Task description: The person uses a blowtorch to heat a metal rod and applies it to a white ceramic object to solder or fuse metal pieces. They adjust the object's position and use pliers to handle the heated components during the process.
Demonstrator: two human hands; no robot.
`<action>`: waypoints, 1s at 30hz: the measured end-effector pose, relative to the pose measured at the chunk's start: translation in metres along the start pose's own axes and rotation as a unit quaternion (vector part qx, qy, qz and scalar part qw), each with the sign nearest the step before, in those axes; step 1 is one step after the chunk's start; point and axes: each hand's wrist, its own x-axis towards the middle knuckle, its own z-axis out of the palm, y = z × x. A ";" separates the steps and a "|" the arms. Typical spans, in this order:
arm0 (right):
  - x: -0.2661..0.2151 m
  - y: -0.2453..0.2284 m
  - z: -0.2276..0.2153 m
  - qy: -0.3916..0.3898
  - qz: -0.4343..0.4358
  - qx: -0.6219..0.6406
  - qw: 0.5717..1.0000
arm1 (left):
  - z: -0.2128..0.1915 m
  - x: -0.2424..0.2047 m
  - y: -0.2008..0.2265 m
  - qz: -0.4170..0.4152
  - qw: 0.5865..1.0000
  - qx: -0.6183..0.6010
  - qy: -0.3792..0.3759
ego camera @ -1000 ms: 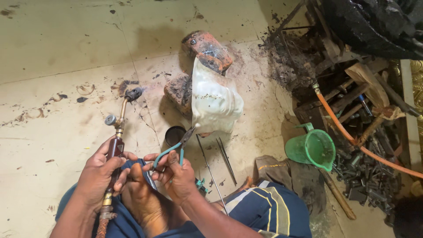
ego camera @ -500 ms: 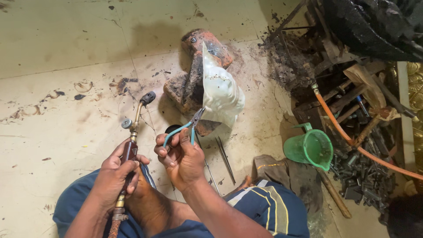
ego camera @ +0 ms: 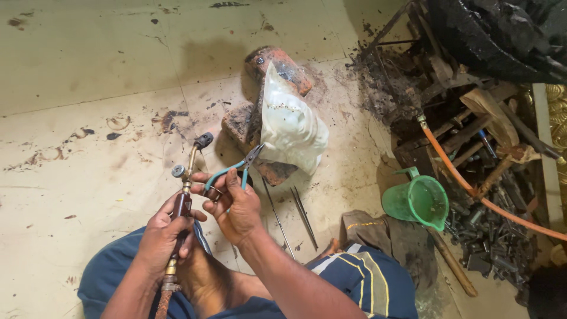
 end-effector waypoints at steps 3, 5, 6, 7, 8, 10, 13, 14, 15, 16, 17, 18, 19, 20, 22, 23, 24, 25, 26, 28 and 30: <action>-0.003 0.000 -0.011 -0.012 0.016 -0.032 0.999 | -0.001 -0.001 -0.003 0.003 1.000 -0.013 -0.001; -0.004 0.000 -0.015 -0.011 0.029 -0.049 0.998 | -0.002 -0.002 -0.001 0.010 1.000 0.000 -0.010; -0.005 -0.001 -0.017 -0.019 0.031 -0.050 0.998 | -0.002 -0.002 0.001 0.003 1.000 0.010 -0.002; -0.006 -0.002 -0.017 -0.027 0.033 -0.052 0.998 | -0.002 -0.003 0.004 -0.004 1.000 0.019 0.006; -0.007 -0.003 -0.018 -0.036 0.035 -0.053 0.997 | -0.003 -0.003 0.008 -0.011 0.999 0.029 0.014; -0.009 -0.006 -0.021 -0.049 0.050 -0.053 0.996 | -0.007 -0.005 0.016 -0.016 0.998 0.055 0.027; -0.014 -0.008 -0.026 -0.048 0.067 -0.061 0.995 | -0.021 -0.004 0.032 -0.035 0.991 0.118 0.041; -0.014 -0.008 -0.027 -0.046 0.071 -0.066 0.994 | -0.028 -0.003 0.038 -0.042 0.988 0.143 0.046; -0.014 -0.008 -0.028 -0.040 0.072 -0.075 0.994 | -0.036 0.000 0.042 -0.045 0.983 0.172 0.053; -0.014 -0.009 -0.029 -0.034 0.073 -0.083 0.993 | -0.044 0.004 0.047 -0.048 0.977 0.200 0.061; -0.013 -0.010 -0.030 -0.030 0.072 -0.093 0.993 | -0.054 0.009 0.051 -0.049 0.970 0.229 0.068; -0.012 -0.011 -0.030 -0.021 0.071 -0.103 0.992 | -0.063 0.014 0.054 -0.047 0.964 0.252 0.071; -0.013 -0.011 -0.032 -0.012 0.068 -0.113 0.991 | -0.070 0.021 0.055 -0.045 0.958 0.275 0.073; -0.013 -0.009 -0.033 -0.002 0.066 -0.123 0.990 | -0.078 0.027 0.053 -0.044 0.951 0.297 0.075; -0.011 -0.007 -0.036 0.017 0.060 -0.121 0.991 | -0.091 0.043 0.047 -0.042 0.960 0.262 0.090; -0.011 -0.005 -0.037 0.028 0.057 -0.119 0.991 | -0.095 0.051 0.043 -0.042 0.964 0.244 0.097; -0.009 -0.002 -0.039 0.033 0.049 -0.116 0.991 | -0.099 0.058 0.040 -0.035 0.965 0.242 0.098; -0.009 0.000 -0.042 0.040 0.043 -0.114 0.992 | -0.100 0.064 0.035 -0.031 0.966 0.239 0.098; -0.009 0.003 -0.045 0.047 0.037 -0.112 0.992 | -0.102 0.068 0.031 -0.026 0.966 0.236 0.099; -0.010 0.006 -0.049 0.085 0.028 -0.116 0.989 | -0.099 0.071 0.024 -0.033 0.966 0.237 0.101; -0.004 0.007 -0.050 0.098 0.023 -0.121 0.988 | -0.092 0.073 0.029 -0.015 0.969 0.233 0.083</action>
